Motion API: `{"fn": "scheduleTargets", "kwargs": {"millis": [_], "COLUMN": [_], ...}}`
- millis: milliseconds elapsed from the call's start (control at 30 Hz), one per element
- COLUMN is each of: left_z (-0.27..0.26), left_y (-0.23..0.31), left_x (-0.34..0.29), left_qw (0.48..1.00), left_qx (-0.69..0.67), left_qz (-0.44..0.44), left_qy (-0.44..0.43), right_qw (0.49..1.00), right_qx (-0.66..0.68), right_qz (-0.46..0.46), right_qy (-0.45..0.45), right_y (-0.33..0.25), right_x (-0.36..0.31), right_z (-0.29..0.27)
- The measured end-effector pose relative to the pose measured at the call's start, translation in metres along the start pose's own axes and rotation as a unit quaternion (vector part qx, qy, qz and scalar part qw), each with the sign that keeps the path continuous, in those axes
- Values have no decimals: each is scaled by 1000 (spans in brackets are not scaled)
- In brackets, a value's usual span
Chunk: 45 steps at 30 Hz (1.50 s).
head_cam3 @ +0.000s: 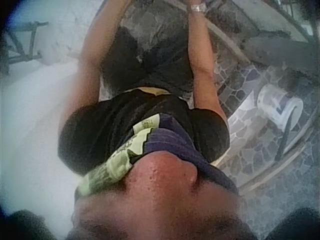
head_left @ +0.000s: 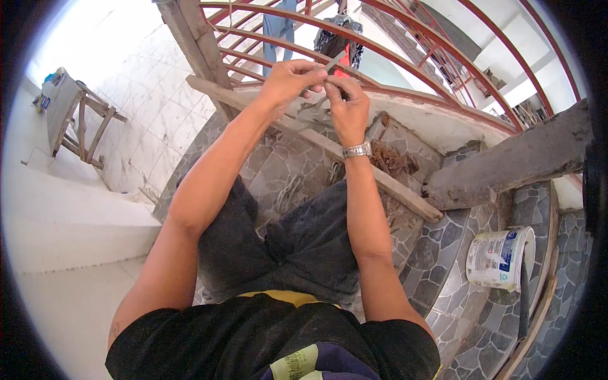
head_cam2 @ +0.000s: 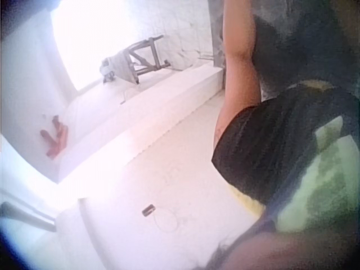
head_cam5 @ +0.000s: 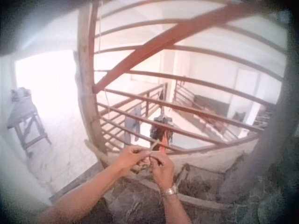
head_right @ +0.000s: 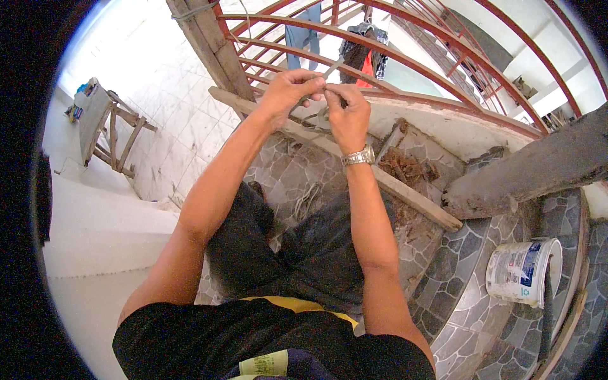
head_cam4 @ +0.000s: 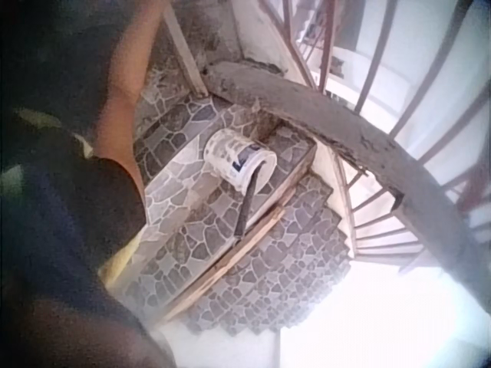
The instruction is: The person uses a hammer to strike a wooden beam on a staircase, reaches into a bucket for nails, and then uses their hands to separate and tie together grey wires near a concrete pillar.
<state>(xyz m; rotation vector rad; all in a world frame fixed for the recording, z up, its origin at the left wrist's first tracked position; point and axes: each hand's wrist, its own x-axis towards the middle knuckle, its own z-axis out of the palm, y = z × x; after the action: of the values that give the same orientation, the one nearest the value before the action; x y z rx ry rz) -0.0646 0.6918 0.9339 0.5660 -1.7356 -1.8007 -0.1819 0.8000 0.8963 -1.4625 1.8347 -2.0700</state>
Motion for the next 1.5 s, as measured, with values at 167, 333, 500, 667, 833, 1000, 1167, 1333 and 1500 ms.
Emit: {"fn": "scheduleTargets", "kwargs": {"millis": [167,333,500,667,833,1000,1167,1333,1500], "left_z": [2,16,22,15,18,21,17,8,7], "left_y": [-4,1,-2,-2,-3,1,-3,-3,-8], "left_x": [1,-7,-7,-4,-7,-8,-6,-2,-3], "left_qw": [993,959,977,982,984,995,998,998,999], "left_qx": [106,267,164,151,152,82,43,-18,-25], "left_qz": [54,90,136,95,75,43,-5,-42,-20], "left_qy": [27,20,16,-54,-48,34,51,34,11], "right_qw": [962,960,944,935,945,941,994,989,970], "right_qx": [221,192,223,192,165,178,-56,-116,-193], "right_qz": [161,202,231,285,279,271,-47,-74,-133], "right_qy": [12,28,69,84,56,93,79,-59,-64], "right_y": [-12,-13,-10,-4,-6,-1,-9,-6,-12], "right_x": [3,6,7,10,12,12,10,11,11], "right_z": [1,-6,-6,-15,-21,-19,-16,-21,-20]}}
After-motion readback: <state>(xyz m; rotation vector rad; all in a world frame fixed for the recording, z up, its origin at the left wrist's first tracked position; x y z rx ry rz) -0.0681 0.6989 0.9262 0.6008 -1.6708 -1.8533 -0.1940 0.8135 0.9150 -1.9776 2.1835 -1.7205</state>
